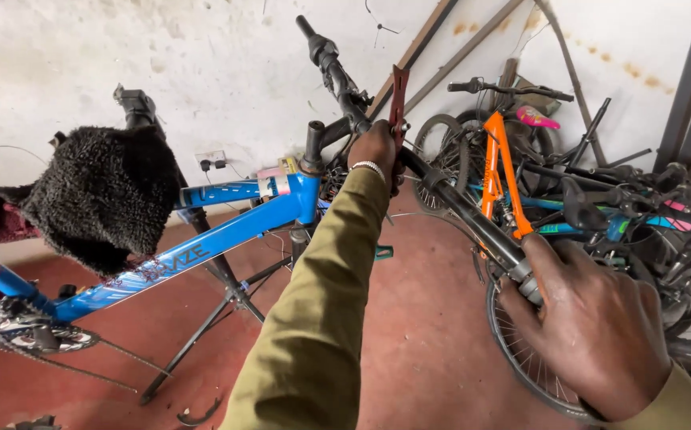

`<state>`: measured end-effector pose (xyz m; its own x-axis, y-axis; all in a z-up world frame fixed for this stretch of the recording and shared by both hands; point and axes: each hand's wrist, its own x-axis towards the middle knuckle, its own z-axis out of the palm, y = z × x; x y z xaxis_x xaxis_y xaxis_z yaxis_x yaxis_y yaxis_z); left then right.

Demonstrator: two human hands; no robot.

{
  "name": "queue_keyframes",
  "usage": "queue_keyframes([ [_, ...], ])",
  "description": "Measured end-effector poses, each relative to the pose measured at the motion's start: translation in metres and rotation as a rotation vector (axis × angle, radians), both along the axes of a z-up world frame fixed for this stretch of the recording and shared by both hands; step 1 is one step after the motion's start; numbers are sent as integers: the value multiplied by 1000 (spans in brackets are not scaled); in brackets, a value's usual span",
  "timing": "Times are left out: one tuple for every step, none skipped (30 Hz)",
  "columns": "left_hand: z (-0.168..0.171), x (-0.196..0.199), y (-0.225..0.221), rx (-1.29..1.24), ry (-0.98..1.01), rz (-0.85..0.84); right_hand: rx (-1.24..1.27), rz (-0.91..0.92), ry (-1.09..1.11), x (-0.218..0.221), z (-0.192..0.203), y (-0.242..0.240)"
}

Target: The person is disassembling or adjusting the handlebar and headset components of a bicycle using pliers and a screwdriver.

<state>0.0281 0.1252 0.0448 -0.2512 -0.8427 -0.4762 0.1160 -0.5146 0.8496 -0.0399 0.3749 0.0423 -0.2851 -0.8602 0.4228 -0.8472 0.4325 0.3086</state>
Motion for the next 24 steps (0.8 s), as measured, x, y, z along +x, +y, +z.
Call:
queue_keyframes([
  [-2, -2, -1, -1, 1, -6, -1, -6, 1, -8, -1, 0],
  [-4, -5, -2, 19, 27, 1, 7, 84, -157, -16, -2, -1],
  [-6, -4, -6, 35, 53, 15, 10, 182, -315, -23, -3, -4],
  [-17, -10, -20, 31, 53, 15, 6, 183, -313, -12, 19, -15],
  [-30, -15, -32, -175, -116, -100, 127, -24, -678, 0, 40, -23],
  [-44, -20, -43, -383, -283, -214, 235, -244, -1043, 13, 60, -31],
  [-57, -25, -54, -379, -282, -228, 234, -258, -1046, 8, 49, -32],
  [-71, -32, -63, -573, -440, -271, 127, -232, -1393, 3, 38, -33],
  [-82, -40, -75, -772, -596, -307, -12, -179, -1746, -4, 27, -35],
  [-86, -43, -71, -772, -592, -316, -18, -188, -1746, -2, 29, -30],
  [-85, -44, -74, -808, -644, -312, -50, -245, -1719, 1, 32, -30],
  [-85, -45, -75, -843, -696, -306, -82, -301, -1692, 5, 34, -29],
  [-81, -41, -74, -838, -694, -322, -85, -318, -1696, 5, 32, -29],
  [-78, -38, -71, -815, -694, -354, 56, -210, -1283, 6, 30, -28],
  [-70, -35, -74, -802, -692, -375, 176, -83, -869, 6, 29, -31],
  [-72, -35, -75, -810, -688, -380, 169, -88, -868, 4, 22, -27],
  [-73, -36, -78, -804, -681, -400, 134, 35, -746, 2, 16, -24],
  [-75, -37, -80, -799, -674, -419, 96, 156, -623, 1, 11, -21],
  [-70, -30, -73, -796, -673, -424, 99, 151, -625, 4, 6, -19],
  [-66, -23, -66, -758, -641, -428, 97, 195, -516, 6, 0, -16],
  [-58, -19, -61, -728, -607, -424, 88, 243, -401, 7, -4, -15],
  [-49, -15, -57, -732, -604, -421, 85, 244, -396, 9, 1, 5],
  [-43, -11, -52, -494, -397, -309, 109, 219, -483, 12, 5, 26],
  [-35, -8, -47, -255, -190, -196, 134, 194, -569, 14, 9, 47],
])
